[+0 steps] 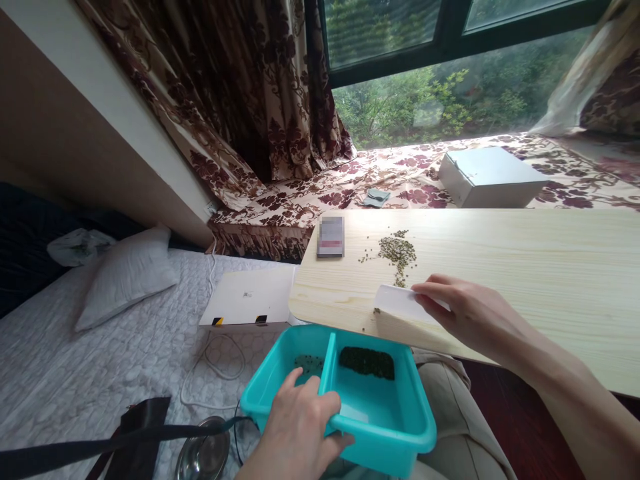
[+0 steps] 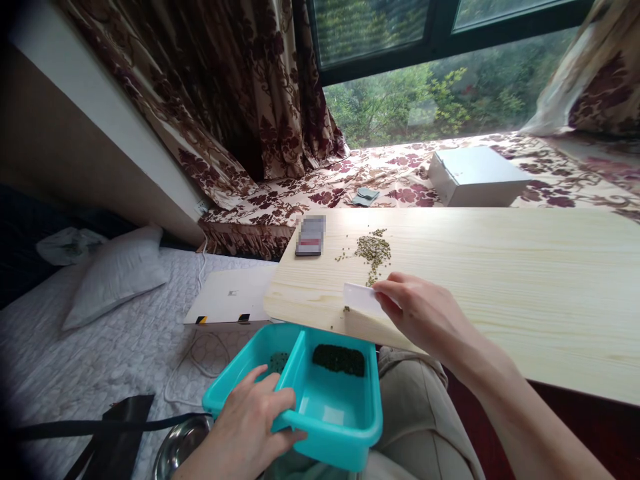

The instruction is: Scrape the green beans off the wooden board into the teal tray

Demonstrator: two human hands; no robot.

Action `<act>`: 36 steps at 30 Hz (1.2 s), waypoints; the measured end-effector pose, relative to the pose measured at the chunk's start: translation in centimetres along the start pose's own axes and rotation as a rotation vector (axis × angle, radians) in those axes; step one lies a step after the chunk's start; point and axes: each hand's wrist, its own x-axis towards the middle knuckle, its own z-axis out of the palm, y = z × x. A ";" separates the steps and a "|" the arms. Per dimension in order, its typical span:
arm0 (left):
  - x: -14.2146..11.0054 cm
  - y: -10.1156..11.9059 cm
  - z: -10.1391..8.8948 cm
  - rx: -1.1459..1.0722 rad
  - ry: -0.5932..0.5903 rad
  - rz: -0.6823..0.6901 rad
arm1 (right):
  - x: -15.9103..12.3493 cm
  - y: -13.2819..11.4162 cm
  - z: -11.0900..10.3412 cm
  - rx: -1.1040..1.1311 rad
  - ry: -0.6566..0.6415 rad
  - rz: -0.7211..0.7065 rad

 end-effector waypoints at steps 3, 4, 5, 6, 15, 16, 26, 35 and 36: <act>0.1 0.2 -0.4 0.009 -0.045 0.000 | -0.2 -0.1 -0.2 0.026 -0.017 -0.006; 0.2 0.2 -0.6 0.011 -0.056 0.000 | -0.3 -0.1 -0.3 0.031 -0.010 -0.003; 0.3 0.2 -0.6 0.012 -0.064 0.001 | -0.4 -0.2 -0.4 0.035 -0.003 0.000; 0.3 0.3 -0.7 0.013 -0.068 0.001 | -0.4 -0.2 -0.5 0.038 0.000 0.004; 0.6 0.6 -1.0 0.027 -0.091 0.000 | -0.3 -0.5 -0.3 0.025 -0.025 0.012; 0.6 0.7 -1.1 0.027 -0.095 -0.003 | -0.3 -0.5 -0.3 0.024 -0.027 0.011; 0.5 0.7 -1.4 0.017 -0.097 -0.005 | 0.1 -0.5 -0.1 0.034 -0.040 0.035; 0.6 1.2 -2.3 0.014 -0.143 -0.030 | 0.4 -1.2 -0.7 0.095 -0.071 -0.014; 0.6 1.2 -2.3 0.015 -0.141 -0.029 | 0.3 -1.2 -0.9 0.107 -0.071 -0.016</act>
